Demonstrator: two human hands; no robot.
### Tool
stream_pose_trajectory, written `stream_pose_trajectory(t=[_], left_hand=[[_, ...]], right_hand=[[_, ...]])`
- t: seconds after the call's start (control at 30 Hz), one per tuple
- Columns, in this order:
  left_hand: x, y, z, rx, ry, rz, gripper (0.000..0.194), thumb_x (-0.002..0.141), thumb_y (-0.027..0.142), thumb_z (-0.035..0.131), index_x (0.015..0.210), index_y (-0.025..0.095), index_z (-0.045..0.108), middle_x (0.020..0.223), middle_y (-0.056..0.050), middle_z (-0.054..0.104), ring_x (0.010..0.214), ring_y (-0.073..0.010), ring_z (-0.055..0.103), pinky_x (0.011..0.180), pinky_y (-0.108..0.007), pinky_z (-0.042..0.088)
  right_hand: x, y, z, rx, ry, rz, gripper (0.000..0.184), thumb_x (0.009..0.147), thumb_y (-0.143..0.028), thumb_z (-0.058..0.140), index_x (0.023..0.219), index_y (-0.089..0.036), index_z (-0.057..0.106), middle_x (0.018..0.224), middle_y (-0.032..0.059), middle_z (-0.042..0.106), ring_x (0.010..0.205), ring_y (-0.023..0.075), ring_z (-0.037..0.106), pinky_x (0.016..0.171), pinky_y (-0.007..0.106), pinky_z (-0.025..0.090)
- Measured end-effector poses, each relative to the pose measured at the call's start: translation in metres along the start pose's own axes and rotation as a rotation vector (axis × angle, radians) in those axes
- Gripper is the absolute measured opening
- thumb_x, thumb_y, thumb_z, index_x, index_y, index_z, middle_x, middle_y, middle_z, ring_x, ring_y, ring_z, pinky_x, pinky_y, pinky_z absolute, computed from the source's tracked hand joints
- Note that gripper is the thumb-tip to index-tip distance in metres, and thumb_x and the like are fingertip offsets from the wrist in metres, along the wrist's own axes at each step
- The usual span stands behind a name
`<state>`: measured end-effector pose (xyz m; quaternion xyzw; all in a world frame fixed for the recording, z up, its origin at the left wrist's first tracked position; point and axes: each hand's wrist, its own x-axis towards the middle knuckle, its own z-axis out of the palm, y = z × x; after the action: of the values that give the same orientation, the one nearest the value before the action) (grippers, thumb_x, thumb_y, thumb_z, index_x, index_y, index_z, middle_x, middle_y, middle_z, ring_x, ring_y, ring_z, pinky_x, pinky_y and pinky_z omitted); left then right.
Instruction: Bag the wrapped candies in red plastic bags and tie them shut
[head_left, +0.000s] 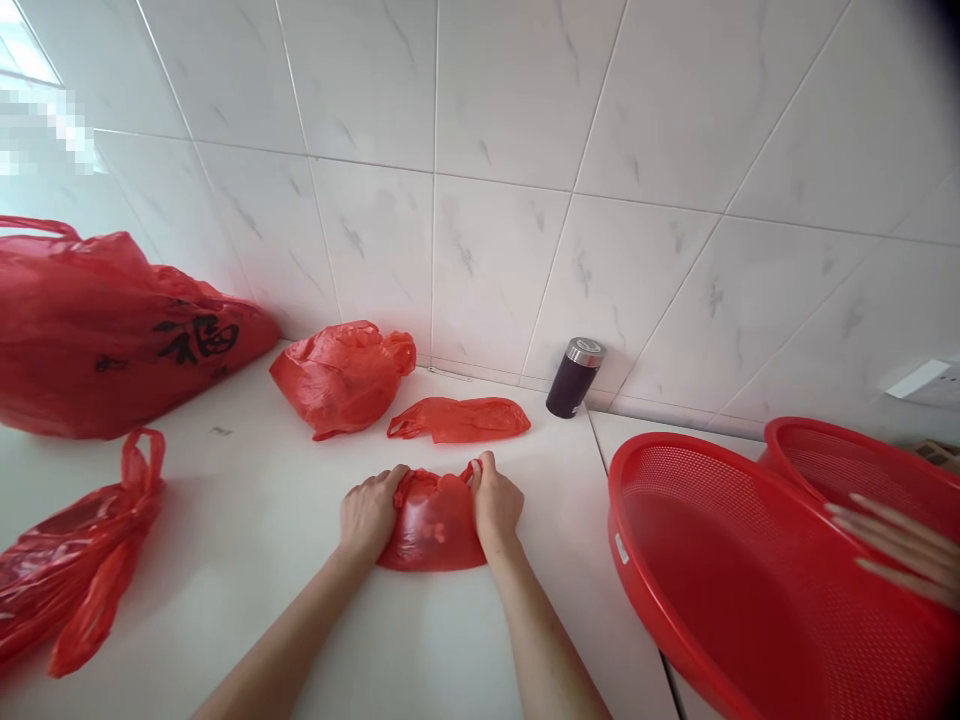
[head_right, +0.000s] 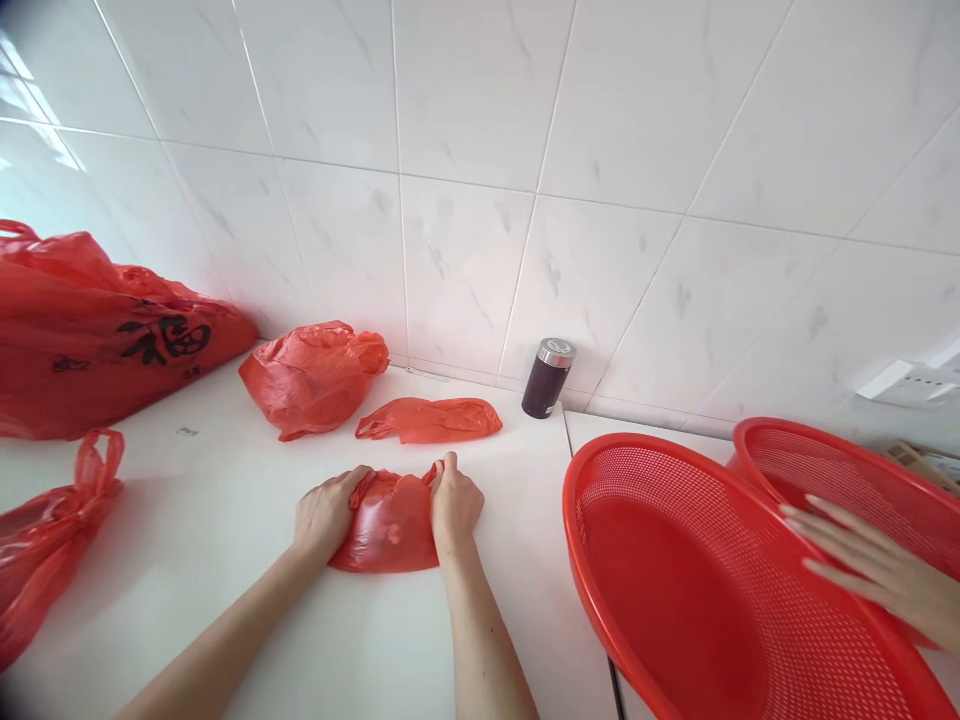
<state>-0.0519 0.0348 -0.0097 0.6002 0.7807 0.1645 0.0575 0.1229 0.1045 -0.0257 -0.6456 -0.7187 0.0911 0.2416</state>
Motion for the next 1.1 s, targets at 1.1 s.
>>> stream_pose_trajectory(t=[1.1], left_hand=[[-0.023, 0.025, -0.069, -0.594, -0.205, 0.004, 0.023, 0.085, 0.037, 0.049, 0.091, 0.021, 0.066, 0.087, -0.005, 0.07, 0.083, -0.0254, 0.065, 0.074, -0.038, 0.049]], right_hand=[[0.001, 0.015, -0.012, 0.884, 0.168, 0.104, 0.034, 0.095, -0.049, 0.031, 0.106, -0.022, 0.048, 0.063, -0.0034, 0.057, 0.051, 0.0154, 0.057, 0.057, 0.025, 0.042]])
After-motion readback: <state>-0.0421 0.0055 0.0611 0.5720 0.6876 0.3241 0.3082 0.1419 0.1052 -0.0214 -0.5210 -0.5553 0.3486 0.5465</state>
